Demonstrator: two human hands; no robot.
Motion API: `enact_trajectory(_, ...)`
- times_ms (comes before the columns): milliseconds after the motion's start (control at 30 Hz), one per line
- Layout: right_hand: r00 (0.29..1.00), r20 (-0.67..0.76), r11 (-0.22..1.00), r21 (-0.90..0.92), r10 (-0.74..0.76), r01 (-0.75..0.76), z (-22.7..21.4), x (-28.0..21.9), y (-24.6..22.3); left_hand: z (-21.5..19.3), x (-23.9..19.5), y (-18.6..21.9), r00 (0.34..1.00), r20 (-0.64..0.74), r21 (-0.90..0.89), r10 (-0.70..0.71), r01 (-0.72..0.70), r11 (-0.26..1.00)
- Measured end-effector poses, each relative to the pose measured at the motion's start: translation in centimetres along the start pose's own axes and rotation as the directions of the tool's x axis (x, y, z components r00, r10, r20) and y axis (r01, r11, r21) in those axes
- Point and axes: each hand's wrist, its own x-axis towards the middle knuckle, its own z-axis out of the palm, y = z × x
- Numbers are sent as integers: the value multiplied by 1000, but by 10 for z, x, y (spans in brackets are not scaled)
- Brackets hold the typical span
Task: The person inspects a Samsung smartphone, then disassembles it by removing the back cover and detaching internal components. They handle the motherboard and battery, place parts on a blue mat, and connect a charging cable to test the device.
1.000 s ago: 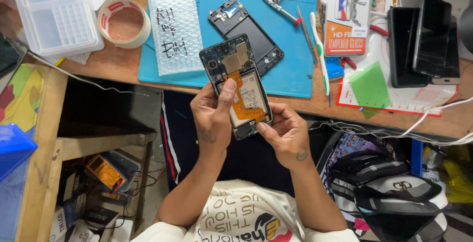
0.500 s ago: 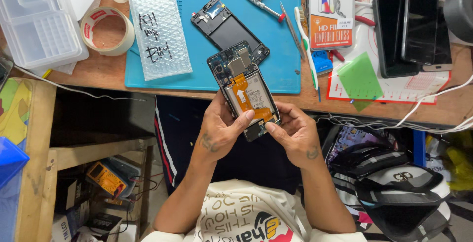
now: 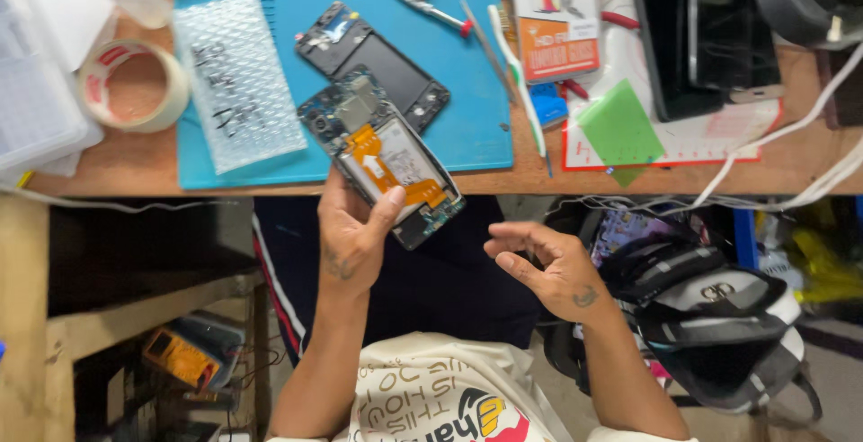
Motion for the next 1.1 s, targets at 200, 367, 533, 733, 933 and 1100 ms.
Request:
enact_trajectory(200, 985, -130, 653, -757, -113, -25, -53, -5, 83, 15, 9, -3, 999, 48, -154, 20, -12, 988)
enact_trajectory(367, 996, -18, 368, -930, -89, 16, -94, 18, 210, 22, 10, -5, 998, 60, -161, 7, 2, 987)
enact_trajectory(533, 895, -132, 168, -960, 426, -222, -99, 51, 280, 24, 9, -4, 999, 53, -129, 12, -6, 992)
enact_trajectory(733, 907, -238, 150, -941, 349, -305, -121, 73, 277, 18, 9, -3, 999, 37, -90, 28, -25, 996)
enact_trajectory(933, 996, 54, -84, -995, 73, 60, -96, 81, 265, 18, 9, -11, 999, 34, -106, 27, -23, 994)
enact_trajectory(1100, 985, -62, -475, -880, 160, 22, -103, 104, 271, 20, 8, -9, 999, 28, -82, 20, -17, 996)
